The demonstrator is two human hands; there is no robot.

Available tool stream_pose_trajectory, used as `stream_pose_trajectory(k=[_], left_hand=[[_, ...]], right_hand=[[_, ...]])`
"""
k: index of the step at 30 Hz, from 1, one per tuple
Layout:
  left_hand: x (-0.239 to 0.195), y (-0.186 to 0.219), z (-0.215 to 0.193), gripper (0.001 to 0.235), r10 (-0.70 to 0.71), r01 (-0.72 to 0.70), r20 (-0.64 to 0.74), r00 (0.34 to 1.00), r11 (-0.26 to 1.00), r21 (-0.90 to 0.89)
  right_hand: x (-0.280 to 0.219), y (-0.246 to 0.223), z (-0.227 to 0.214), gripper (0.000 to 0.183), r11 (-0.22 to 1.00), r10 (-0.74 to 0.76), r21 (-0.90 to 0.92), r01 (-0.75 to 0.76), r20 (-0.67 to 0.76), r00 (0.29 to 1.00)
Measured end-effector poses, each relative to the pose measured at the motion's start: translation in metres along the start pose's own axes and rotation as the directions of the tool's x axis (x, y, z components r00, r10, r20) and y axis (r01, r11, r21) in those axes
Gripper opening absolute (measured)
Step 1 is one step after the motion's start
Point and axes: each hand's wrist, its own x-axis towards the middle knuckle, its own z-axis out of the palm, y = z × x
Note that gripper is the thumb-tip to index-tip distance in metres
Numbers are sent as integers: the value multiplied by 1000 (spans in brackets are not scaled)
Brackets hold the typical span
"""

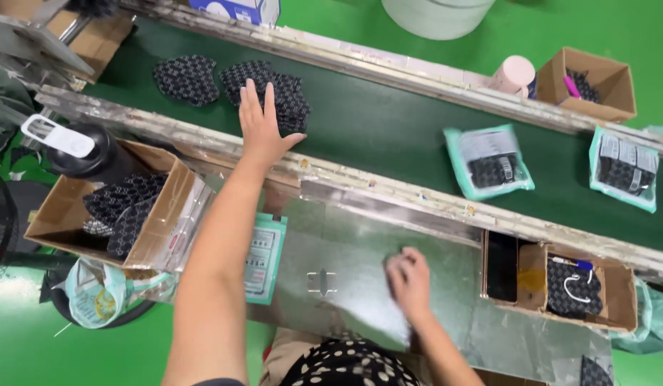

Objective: Packing stacks of masks into plastic shipping bags and placing them into a storage box.

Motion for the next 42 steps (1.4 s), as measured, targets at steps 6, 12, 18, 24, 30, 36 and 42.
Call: stream_pose_trajectory(k=[6, 12, 18, 24, 30, 36, 42], left_hand=[[-4, -76, 89, 75, -161, 58, 326, 931, 951, 304], [-3, 4, 24, 16, 202, -258, 369, 907, 960, 110], [-114, 130, -31, 42, 747, -409, 271, 608, 586, -699], [-163, 132, -63, 111, 284, 71, 366, 886, 697, -713], [-221, 118, 9, 119, 345, 273, 631, 695, 685, -675], [-234, 116, 19, 82, 273, 159, 459, 845, 692, -704], [-252, 55, 2, 44, 80, 152, 516, 853, 907, -392]], right_hand=[[6, -22, 3, 16, 987, -24, -154, 35, 68, 997], [16, -10, -5, 19, 925, 295, 206, -319, 139, 945], [96, -99, -57, 66, 968, -210, -119, 220, 88, 974], [53, -61, -33, 73, 870, 2, 470, -151, 303, 953], [25, -44, 2, 77, 850, -238, 523, 67, 269, 933], [16, -40, 14, 70, 934, -17, 346, -87, 287, 958], [4, -5, 21, 35, 959, -163, 273, 78, 305, 938]])
